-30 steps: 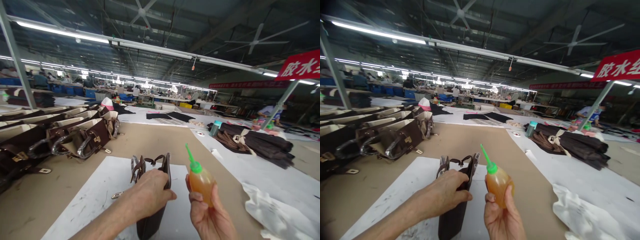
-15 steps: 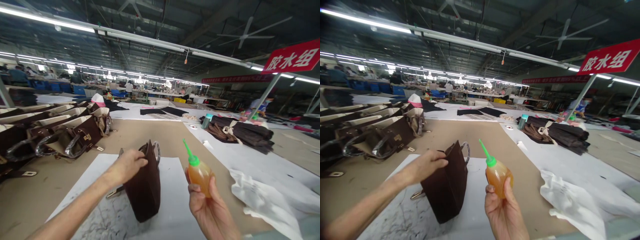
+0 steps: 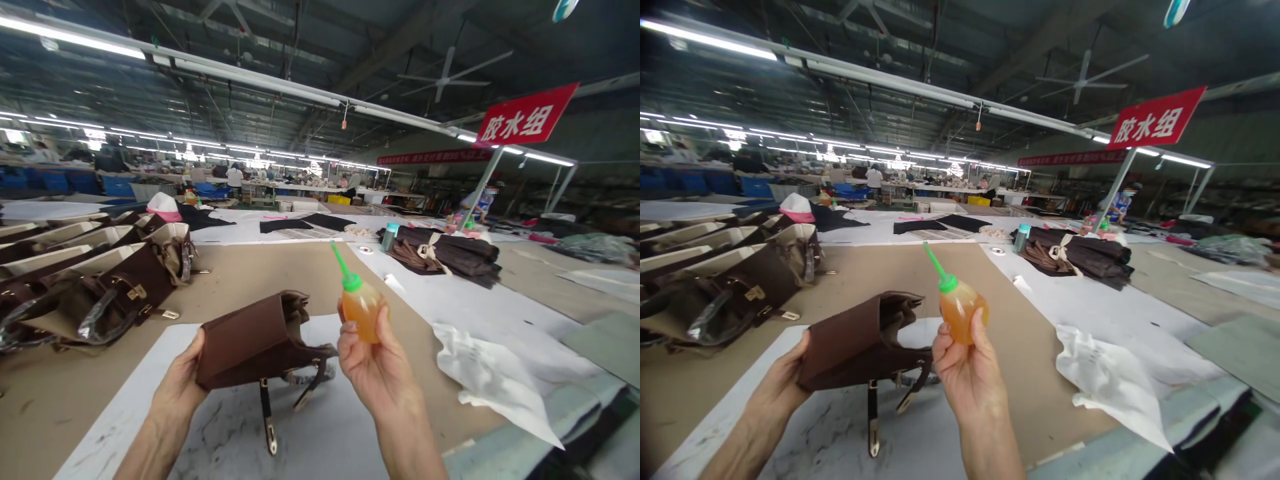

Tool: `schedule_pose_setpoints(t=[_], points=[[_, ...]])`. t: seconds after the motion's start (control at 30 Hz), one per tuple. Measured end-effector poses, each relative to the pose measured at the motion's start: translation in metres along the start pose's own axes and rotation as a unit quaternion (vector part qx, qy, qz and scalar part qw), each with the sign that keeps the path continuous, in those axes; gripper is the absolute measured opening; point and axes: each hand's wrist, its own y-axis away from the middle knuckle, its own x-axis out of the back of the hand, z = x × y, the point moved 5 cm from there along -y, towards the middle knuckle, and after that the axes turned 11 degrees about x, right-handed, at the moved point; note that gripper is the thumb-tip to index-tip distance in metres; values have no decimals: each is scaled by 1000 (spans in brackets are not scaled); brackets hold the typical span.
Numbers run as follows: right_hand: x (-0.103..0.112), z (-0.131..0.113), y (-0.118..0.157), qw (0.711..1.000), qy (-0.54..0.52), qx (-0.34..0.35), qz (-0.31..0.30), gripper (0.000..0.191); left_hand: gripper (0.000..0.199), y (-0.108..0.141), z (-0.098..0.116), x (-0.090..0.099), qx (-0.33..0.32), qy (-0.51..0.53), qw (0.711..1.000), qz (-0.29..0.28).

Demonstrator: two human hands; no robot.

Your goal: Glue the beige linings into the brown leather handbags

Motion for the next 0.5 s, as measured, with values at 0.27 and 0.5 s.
schedule_pose_setpoints(t=[0.27, 0.5], points=[[-47, 0, -44, 998, 27, 45, -21, 21, 36, -6, -12, -42, -69, 57, 991, -95], [0, 34, -53, 996, 89, -15, 5, 14, 50, 17, -84, 19, 90, 27, 994, -61]])
